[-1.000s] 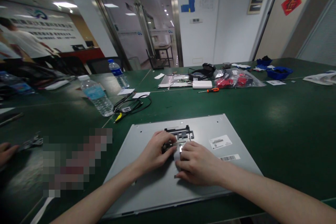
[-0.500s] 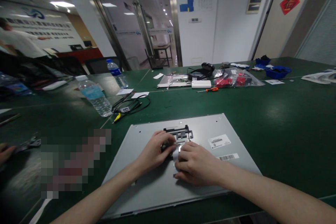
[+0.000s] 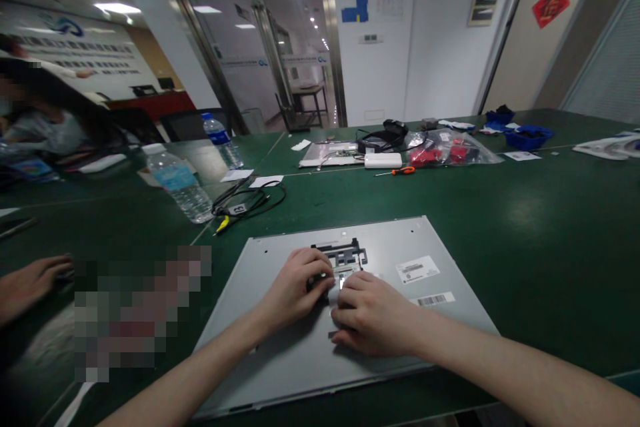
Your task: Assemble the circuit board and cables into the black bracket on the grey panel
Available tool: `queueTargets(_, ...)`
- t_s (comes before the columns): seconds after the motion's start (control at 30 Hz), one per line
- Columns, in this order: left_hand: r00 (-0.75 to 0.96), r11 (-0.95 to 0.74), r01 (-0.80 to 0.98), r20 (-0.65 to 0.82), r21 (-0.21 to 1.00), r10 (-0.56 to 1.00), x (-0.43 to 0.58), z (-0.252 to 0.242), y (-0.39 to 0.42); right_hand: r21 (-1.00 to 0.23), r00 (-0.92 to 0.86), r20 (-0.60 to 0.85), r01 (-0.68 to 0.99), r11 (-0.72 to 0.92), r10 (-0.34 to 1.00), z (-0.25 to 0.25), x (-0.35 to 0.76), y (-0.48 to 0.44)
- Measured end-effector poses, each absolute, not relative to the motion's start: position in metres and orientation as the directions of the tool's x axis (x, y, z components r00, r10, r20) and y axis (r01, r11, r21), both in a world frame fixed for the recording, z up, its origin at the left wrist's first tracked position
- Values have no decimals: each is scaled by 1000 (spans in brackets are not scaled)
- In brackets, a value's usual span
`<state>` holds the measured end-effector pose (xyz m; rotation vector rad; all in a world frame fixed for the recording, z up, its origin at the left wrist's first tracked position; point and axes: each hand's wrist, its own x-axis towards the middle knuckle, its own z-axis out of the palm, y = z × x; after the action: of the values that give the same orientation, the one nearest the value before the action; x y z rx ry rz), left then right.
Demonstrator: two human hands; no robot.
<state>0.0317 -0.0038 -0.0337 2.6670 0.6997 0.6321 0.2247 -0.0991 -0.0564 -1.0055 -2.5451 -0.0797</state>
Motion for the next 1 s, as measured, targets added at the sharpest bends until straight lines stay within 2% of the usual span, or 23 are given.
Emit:
queueTargets(0.37,827,-863,357,309,357,470,31,-27,-4,-57,-671,400,662,747,625,-57,224,-99)
queueTargets(1.0,837,-867,356,294,347,461,31,-21,-6,-100,-748,410,532,841,522,-53,221,-102)
